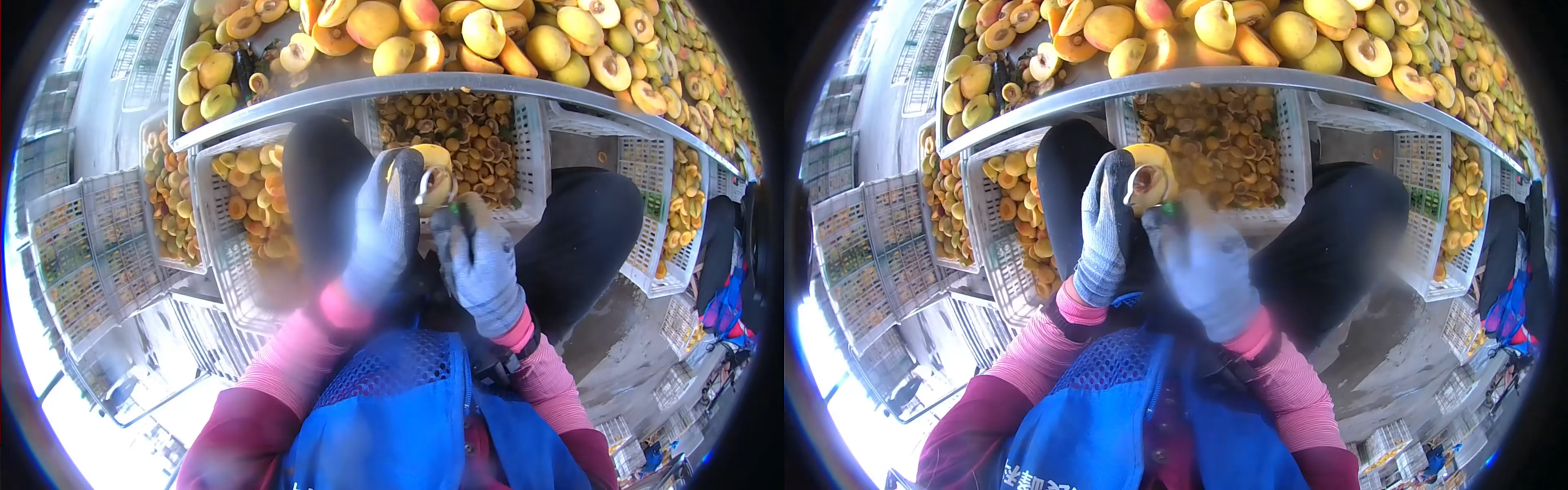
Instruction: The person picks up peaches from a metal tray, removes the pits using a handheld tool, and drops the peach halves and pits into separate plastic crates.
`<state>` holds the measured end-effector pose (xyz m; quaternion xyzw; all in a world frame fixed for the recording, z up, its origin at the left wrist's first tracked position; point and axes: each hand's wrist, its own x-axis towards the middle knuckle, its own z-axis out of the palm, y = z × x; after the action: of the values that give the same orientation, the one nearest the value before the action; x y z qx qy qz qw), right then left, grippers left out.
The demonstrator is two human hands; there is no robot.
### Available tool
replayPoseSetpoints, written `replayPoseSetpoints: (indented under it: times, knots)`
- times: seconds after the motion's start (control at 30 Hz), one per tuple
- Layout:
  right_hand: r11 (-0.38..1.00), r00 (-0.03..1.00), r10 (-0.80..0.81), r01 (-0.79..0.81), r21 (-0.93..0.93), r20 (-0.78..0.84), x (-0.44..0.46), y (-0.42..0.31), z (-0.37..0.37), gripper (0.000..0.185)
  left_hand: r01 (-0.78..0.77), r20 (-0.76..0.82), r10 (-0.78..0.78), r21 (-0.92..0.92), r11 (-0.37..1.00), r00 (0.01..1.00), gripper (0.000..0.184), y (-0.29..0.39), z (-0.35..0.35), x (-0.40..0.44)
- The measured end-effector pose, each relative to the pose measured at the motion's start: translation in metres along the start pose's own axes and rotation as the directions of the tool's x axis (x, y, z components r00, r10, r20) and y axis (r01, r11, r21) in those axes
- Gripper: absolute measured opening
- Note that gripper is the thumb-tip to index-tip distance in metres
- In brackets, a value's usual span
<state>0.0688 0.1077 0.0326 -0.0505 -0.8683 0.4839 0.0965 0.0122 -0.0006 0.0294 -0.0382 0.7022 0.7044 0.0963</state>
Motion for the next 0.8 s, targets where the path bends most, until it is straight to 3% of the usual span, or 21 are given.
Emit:
replayPoseSetpoints:
  times: [0.17, 0.23, 0.27, 0.37, 0.5, 0.63, 0.67, 0.73, 0.8]
  knots:
    - [0.996, 0.996, 0.081, -0.082, 0.02, 0.02, -0.01, -0.005, 0.002, 0.019, -0.252, 0.012, 0.259, 0.28, 0.926, 0.966, 0.024, -0.012, -0.006, -0.003]
    - [0.998, 0.998, 0.046, -0.045, 0.045, -0.03, -0.015, -0.004, 0.006, 0.022, -0.58, 0.168, 0.597, 0.54, 0.61, 0.784, 0.023, -0.025, -0.014, 0.0]
    - [0.998, 0.999, 0.04, -0.04, 0.044, -0.002, -0.017, -0.003, 0.006, 0.026, -0.573, 0.191, 0.558, 0.48, 0.665, 0.808, 0.023, -0.022, -0.015, -0.002]
    - [0.998, 0.997, 0.032, -0.035, 0.049, 0.068, -0.022, 0.001, 0.003, 0.035, -0.526, 0.262, 0.457, 0.37, 0.766, 0.85, 0.047, -0.016, -0.017, -0.008]
    - [0.994, 0.99, 0.09, -0.096, 0.053, 0.109, -0.028, 0.007, 0.001, 0.031, -0.583, 0.36, 0.464, 0.398, 0.709, 0.81, 0.053, -0.015, -0.021, -0.009]
    - [0.983, 0.97, 0.176, -0.183, 0.031, 0.165, -0.036, 0.01, -0.005, 0.028, -0.231, 0.368, 0.114, 0.291, 0.929, 0.923, 0.053, -0.003, -0.022, -0.01]
    - [0.991, 0.99, 0.111, -0.116, 0.061, 0.087, -0.04, 0.012, -0.002, 0.028, -0.2, 0.357, 0.098, 0.263, 0.944, 0.929, 0.053, -0.001, -0.017, -0.01]
    - [0.994, 0.997, -0.024, 0.033, 0.105, -0.078, -0.047, 0.018, 0.007, 0.029, -0.311, 0.323, 0.22, 0.266, 0.912, 0.921, 0.053, -0.005, -0.01, -0.013]
    - [0.993, 0.993, -0.109, 0.111, 0.044, -0.051, -0.047, 0.017, 0.004, 0.033, -0.458, 0.324, 0.356, 0.33, 0.826, 0.876, 0.052, -0.011, -0.007, -0.015]
